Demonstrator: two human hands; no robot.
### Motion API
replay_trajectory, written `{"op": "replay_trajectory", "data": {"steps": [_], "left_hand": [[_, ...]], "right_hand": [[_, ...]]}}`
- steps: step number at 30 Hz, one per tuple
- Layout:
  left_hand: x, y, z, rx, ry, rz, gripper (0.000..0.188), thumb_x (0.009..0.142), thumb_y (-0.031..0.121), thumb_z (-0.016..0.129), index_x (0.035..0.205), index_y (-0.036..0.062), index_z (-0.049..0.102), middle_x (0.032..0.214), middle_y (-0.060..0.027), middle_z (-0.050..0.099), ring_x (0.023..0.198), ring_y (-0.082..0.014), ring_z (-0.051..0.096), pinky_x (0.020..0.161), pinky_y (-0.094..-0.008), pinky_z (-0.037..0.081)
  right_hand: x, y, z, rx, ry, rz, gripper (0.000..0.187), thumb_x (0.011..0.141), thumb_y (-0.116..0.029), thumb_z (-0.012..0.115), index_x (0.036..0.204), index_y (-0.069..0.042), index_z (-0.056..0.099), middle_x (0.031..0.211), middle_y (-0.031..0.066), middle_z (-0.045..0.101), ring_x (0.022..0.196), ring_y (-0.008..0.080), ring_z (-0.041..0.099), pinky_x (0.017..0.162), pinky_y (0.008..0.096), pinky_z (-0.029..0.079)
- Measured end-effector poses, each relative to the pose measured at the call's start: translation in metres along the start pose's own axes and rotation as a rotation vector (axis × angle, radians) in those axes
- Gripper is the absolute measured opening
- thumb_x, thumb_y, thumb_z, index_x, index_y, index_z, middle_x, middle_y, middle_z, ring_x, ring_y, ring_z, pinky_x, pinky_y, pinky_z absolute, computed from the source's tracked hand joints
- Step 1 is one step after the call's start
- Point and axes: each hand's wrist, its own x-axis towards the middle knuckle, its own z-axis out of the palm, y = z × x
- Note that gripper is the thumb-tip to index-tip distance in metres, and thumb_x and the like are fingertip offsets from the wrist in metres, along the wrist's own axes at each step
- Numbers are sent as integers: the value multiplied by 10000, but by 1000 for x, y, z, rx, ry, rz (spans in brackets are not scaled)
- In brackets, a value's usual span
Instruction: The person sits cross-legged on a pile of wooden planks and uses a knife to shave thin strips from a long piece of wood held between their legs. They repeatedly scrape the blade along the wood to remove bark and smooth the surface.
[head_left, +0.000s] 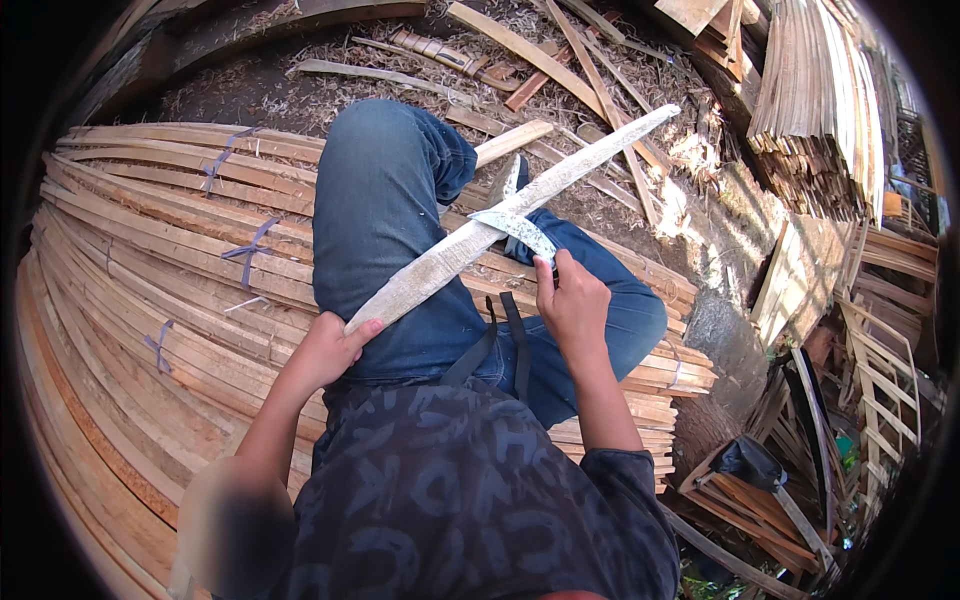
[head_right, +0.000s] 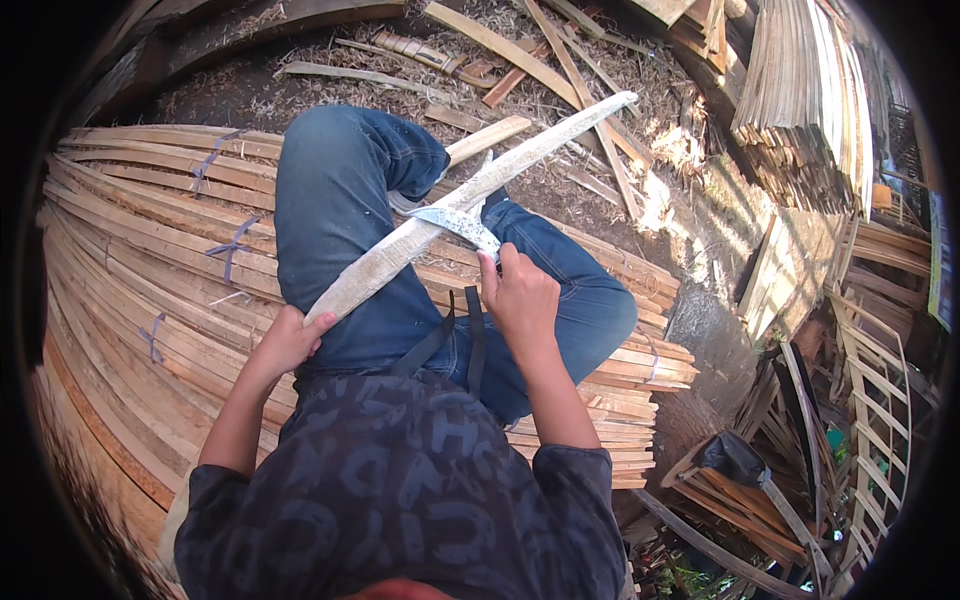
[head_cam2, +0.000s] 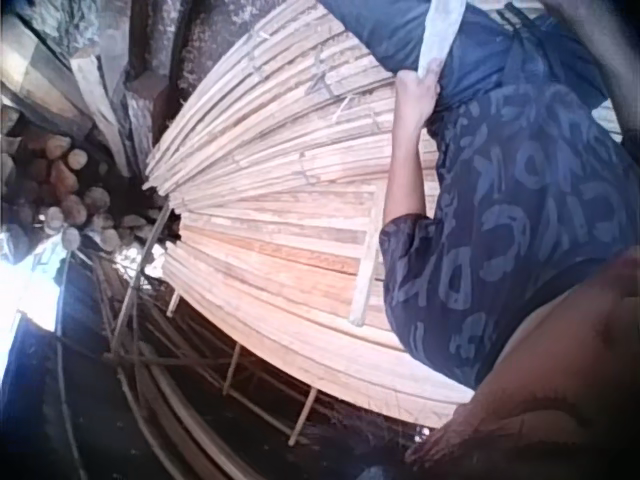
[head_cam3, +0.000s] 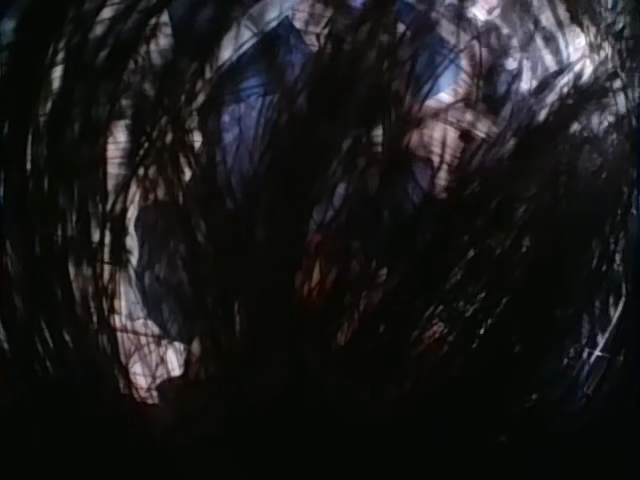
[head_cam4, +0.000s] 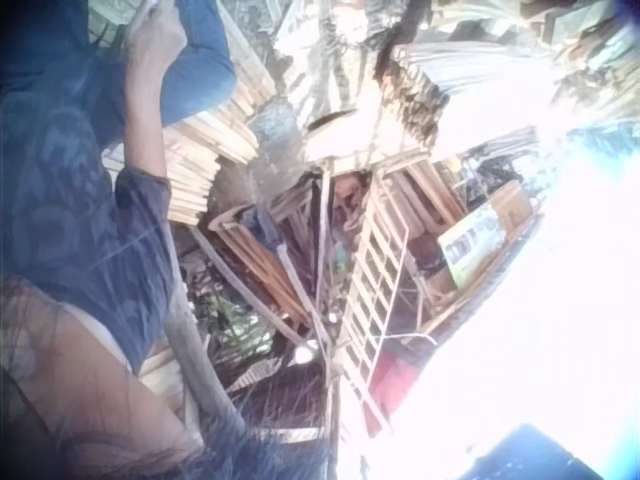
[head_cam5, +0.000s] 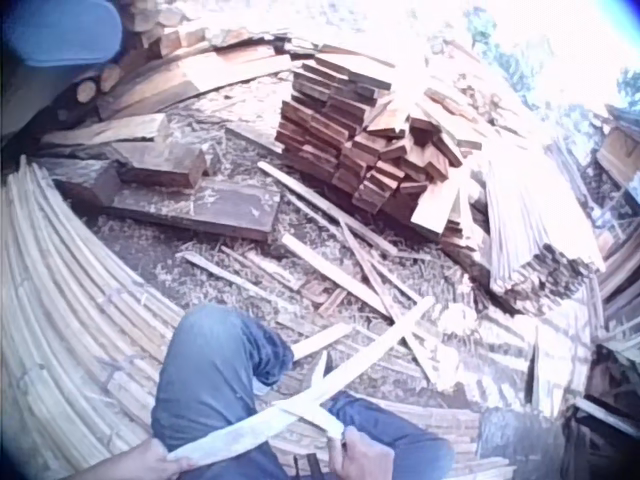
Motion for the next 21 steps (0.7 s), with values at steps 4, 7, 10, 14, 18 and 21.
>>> {"op": "replay_trajectory", "data": {"steps": [4, 7, 10, 14, 18, 21], "left_hand": [[-2, 1, 0, -1, 6, -20, 650, 853, 516, 642, 507, -24, 540, 446, -78, 487, 444, -165, 516, 492, -321, 441], [1, 6, 1, 16, -12, -12, 650, 852, 518, 642, 514, -28, 544, 452, -83, 494, 451, -168, 522, 496, -324, 447], [3, 3, 1, 52, -25, 19, 549, 884, 443, 625, 596, -20, 568, 492, -46, 511, 449, -124, 507, 446, -295, 416], [2, -1, 0, 11, -27, 0, 513, 897, 412, 619, 608, -9, 569, 503, -29, 520, 444, -107, 500, 426, -282, 402], [-1, 5, -3, 32, -20, -3, 651, 849, 525, 642, 532, -37, 551, 478, -84, 520, 456, -168, 528, 498, -324, 451], [4, 1, -4, 17, -41, -1, 651, 850, 530, 639, 536, -35, 553, 482, -77, 522, 456, -162, 530, 491, -316, 447]], "right_hand": [[-6, -19, -5, 37, -78, -96, 283, 905, -275, 596, 747, -59, 503, 610, 117, 572, 549, 327, 595, 473, 415, 444], [11, 12, 3, -61, -9, -47, 296, 895, -293, 603, 737, -66, 496, 592, 99, 560, 506, 299, 588, 442, 394, 450], [2, -3, 11, 56, 26, -14, 303, 889, -295, 611, 729, -66, 496, 586, 100, 561, 497, 299, 581, 443, 395, 450], [4, -5, 2, -73, -46, -131, 301, 897, -326, 597, 749, -76, 518, 612, 116, 566, 498, 305, 584, 460, 404, 459], [36, 63, -14, -113, 131, 296, 335, 946, -302, 535, 740, -39, 551, 572, 165, 598, 525, 377, 588, 483, 469, 442], [26, 48, -23, -15, 79, 221, 328, 940, -294, 543, 736, -37, 543, 578, 159, 596, 516, 373, 584, 484, 463, 446]]}}
